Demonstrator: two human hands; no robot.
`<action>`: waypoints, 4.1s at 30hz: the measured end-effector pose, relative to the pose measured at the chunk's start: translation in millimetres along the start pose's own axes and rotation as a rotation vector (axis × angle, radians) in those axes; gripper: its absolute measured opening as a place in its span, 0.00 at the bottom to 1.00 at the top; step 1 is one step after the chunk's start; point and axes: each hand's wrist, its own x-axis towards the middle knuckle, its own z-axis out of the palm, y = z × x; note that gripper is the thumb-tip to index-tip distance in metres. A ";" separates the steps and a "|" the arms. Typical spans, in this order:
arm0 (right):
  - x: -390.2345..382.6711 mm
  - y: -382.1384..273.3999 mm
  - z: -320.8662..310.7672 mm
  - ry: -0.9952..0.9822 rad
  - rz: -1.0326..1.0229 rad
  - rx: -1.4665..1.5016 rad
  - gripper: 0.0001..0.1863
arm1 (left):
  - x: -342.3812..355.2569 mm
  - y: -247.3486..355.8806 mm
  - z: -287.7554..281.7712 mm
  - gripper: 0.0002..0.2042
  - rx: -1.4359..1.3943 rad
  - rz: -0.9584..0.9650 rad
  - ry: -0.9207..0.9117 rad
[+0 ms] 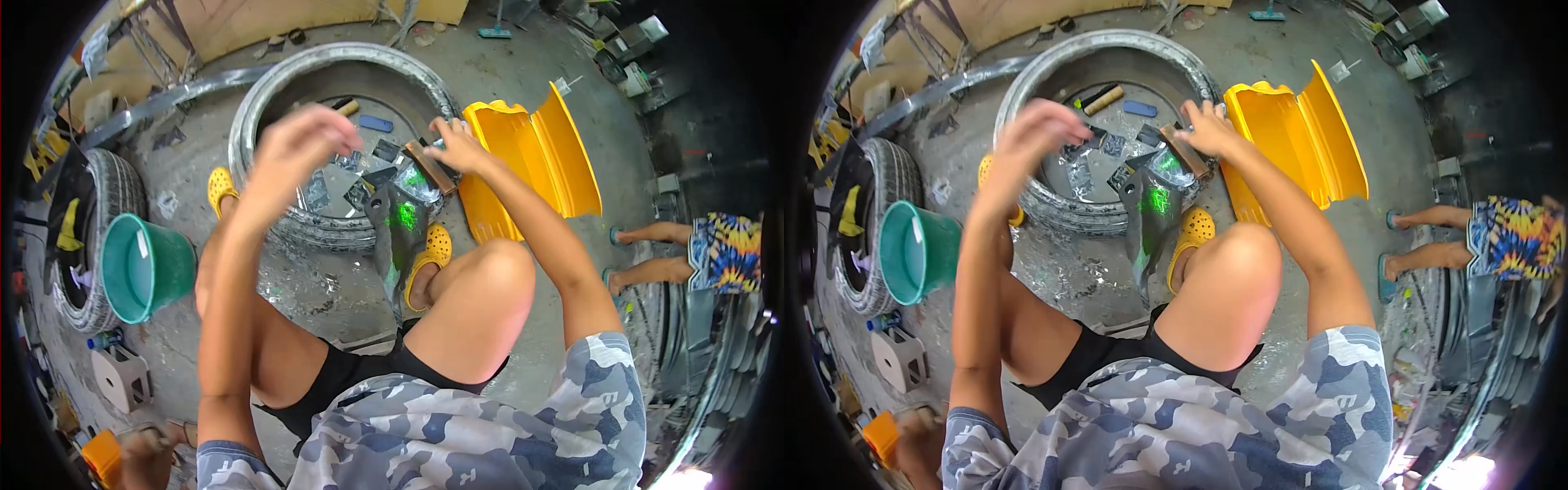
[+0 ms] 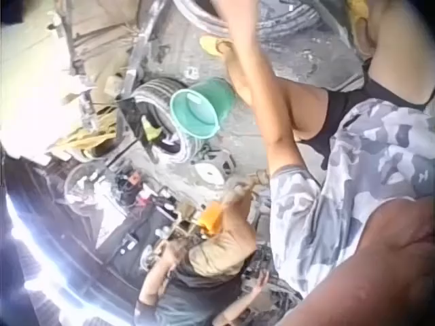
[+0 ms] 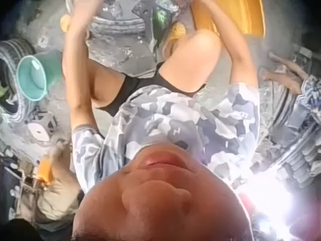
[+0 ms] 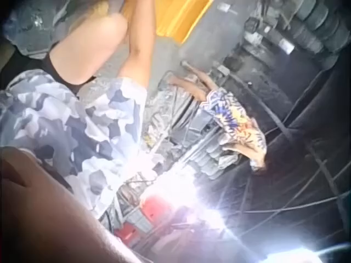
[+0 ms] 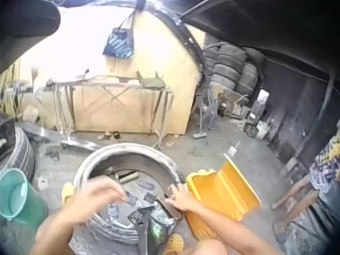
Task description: Cleaning and sanding a motorcycle fairing part with water and sandpaper.
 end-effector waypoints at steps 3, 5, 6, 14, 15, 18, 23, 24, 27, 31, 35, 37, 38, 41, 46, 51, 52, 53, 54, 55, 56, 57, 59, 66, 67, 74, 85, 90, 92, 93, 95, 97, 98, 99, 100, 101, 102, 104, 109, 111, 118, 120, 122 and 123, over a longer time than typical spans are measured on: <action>-51.4 4.0 17.4 0.012 0.094 -0.193 0.34 | -10.3 -86.6 68.4 0.08 -0.053 -0.317 -0.085; -53.1 12.8 33.1 0.149 -0.063 -0.275 0.33 | -8.6 -129.7 95.1 0.14 0.270 -0.485 -0.039; -64.1 -6.5 45.7 0.085 -0.070 -0.238 0.32 | -23.5 -150.5 105.8 0.14 0.245 -0.530 -0.044; -64.9 30.3 49.1 0.363 -0.194 -0.028 0.22 | -8.7 -198.7 182.0 0.45 0.551 -0.632 -0.044; -68.7 35.1 52.0 0.357 -0.192 -0.031 0.22 | -8.5 -196.5 180.7 0.46 0.572 -0.630 -0.037; -94.2 39.7 65.6 0.501 -0.161 -0.098 0.26 | -2.2 -187.6 180.0 0.48 0.552 -0.653 -0.024; -122.7 41.2 86.2 0.505 -0.267 -0.189 0.27 | 3.9 -190.7 174.6 0.50 0.512 -0.710 -0.053; -118.7 52.1 84.9 0.516 -0.275 -0.249 0.27 | 6.5 -190.4 175.7 0.50 0.524 -0.703 -0.043; -61.8 76.1 44.2 0.648 -0.047 -0.226 0.26 | 17.6 -177.1 173.8 0.50 0.521 -0.685 -0.055; -99.5 57.4 81.1 0.643 -0.153 -0.184 0.25 | 4.9 -187.9 174.4 0.50 0.537 -0.700 -0.041; -146.6 34.9 99.8 0.538 -0.209 -0.068 0.26 | 4.3 -188.6 170.6 0.49 0.531 -0.709 -0.049; -116.9 62.8 84.6 0.653 -0.191 -0.152 0.24 | 10.4 -184.4 174.7 0.48 0.535 -0.700 -0.075; -96.0 68.4 73.5 0.677 -0.085 -0.167 0.24 | 9.8 -184.4 174.8 0.48 0.544 -0.680 -0.056; -48.3 92.2 39.8 0.648 0.104 -0.099 0.22 | 9.3 -189.2 174.2 0.49 0.554 -0.647 -0.062; -53.7 102.2 -13.1 0.554 0.128 0.153 0.20 | 20.2 -172.0 148.6 0.40 0.713 -0.556 -0.198; -105.3 51.1 -98.6 0.181 0.427 0.546 0.22 | 44.1 -129.3 66.5 0.25 0.630 -0.365 -0.524; -117.4 38.1 -112.7 0.082 0.470 0.494 0.21 | 42.9 -123.2 58.7 0.25 0.632 -0.352 -0.524; -124.4 33.8 -108.6 0.091 0.470 0.490 0.21 | 40.7 -117.8 52.1 0.24 0.635 -0.388 -0.544; -134.9 33.4 -102.7 0.202 0.382 0.560 0.21 | 40.1 -109.4 50.6 0.23 0.636 -0.417 -0.568; -141.7 32.7 -97.6 0.306 0.286 0.624 0.21 | 37.4 -100.3 52.6 0.23 0.633 -0.405 -0.564; -152.6 32.5 -89.8 0.326 0.305 0.635 0.20 | 31.3 -92.3 56.1 0.23 0.675 -0.378 -0.577; -156.4 12.1 -82.6 0.347 0.308 0.734 0.20 | 25.6 -86.2 54.2 0.23 0.724 -0.367 -0.580; -159.4 -15.8 -94.6 0.203 0.228 0.535 0.19 | 15.4 -85.3 47.6 0.24 0.689 -0.394 -0.653; -93.6 -22.0 -107.3 0.470 0.065 0.881 0.19 | 19.2 -113.7 37.0 0.25 0.802 -0.549 -0.642; -86.5 -21.9 -109.0 0.455 0.070 0.954 0.18 | 21.5 -115.9 38.9 0.24 0.825 -0.550 -0.655; -65.9 9.3 -105.5 0.461 0.051 1.159 0.18 | 34.2 -130.0 77.3 0.23 0.849 -0.502 -0.630; -74.0 0.0 -108.9 0.586 0.050 1.121 0.12 | 43.5 -172.9 177.0 0.44 0.997 -0.431 -0.235; -73.8 7.1 -102.6 0.598 0.095 1.062 0.13 | 49.6 -187.6 166.7 0.38 0.869 -0.430 -0.250; -72.5 8.9 -100.4 0.603 0.083 1.052 0.13 | 48.1 -200.2 161.2 0.36 0.808 -0.408 -0.242; -71.9 8.4 -98.9 0.601 0.067 1.037 0.13 | 47.9 -203.9 158.3 0.34 0.742 -0.390 -0.228; -70.7 6.6 -96.7 0.595 0.060 1.043 0.13 | 47.6 -211.5 150.4 0.32 0.687 -0.391 -0.227; -70.1 3.7 -98.0 0.590 0.053 1.040 0.13 | 49.9 -216.1 143.3 0.29 0.626 -0.386 -0.223; -69.8 1.8 -98.9 0.580 0.057 1.054 0.13 | 51.7 -218.0 139.3 0.28 0.549 -0.414 -0.241; -72.1 2.6 -100.9 0.576 0.068 1.059 0.14 | 54.7 -218.6 140.1 0.27 0.463 -0.434 -0.263; -73.6 3.0 -102.8 0.585 0.075 1.047 0.14 | 58.2 -218.6 140.6 0.26 0.444 -0.417 -0.286; -73.8 3.1 -104.2 0.581 0.080 1.024 0.14 | 60.9 -217.5 138.3 0.26 0.433 -0.402 -0.296; -75.7 9.0 -105.9 0.583 0.097 0.983 0.14 | 64.7 -217.7 141.8 0.25 0.474 -0.383 -0.313; -66.5 19.2 -100.0 0.678 0.012 0.827 0.17 | 63.5 -226.4 143.4 0.24 0.549 -0.302 -0.322; -46.8 7.9 -78.3 0.802 0.058 0.922 0.15 | 52.6 -218.2 152.3 0.38 0.514 -0.366 -0.373; -61.8 1.2 -87.7 0.724 0.129 0.991 0.14 | 48.7 -191.9 168.8 0.43 0.736 -0.418 -0.313; -72.4 -2.4 -88.5 0.816 0.152 1.008 0.12 | 55.3 -209.8 158.7 0.32 0.779 -0.337 -0.357; -70.6 -5.3 -91.4 0.835 0.123 1.015 0.13 | 54.5 -247.5 136.2 0.29 0.651 -0.257 -0.277; -74.5 4.0 -90.1 0.869 0.103 1.022 0.13 | 59.9 -249.0 138.9 0.22 0.526 -0.330 -0.346; -72.0 4.9 -89.8 0.872 0.100 1.006 0.13 | 62.2 -255.6 131.0 0.21 0.460 -0.362 -0.372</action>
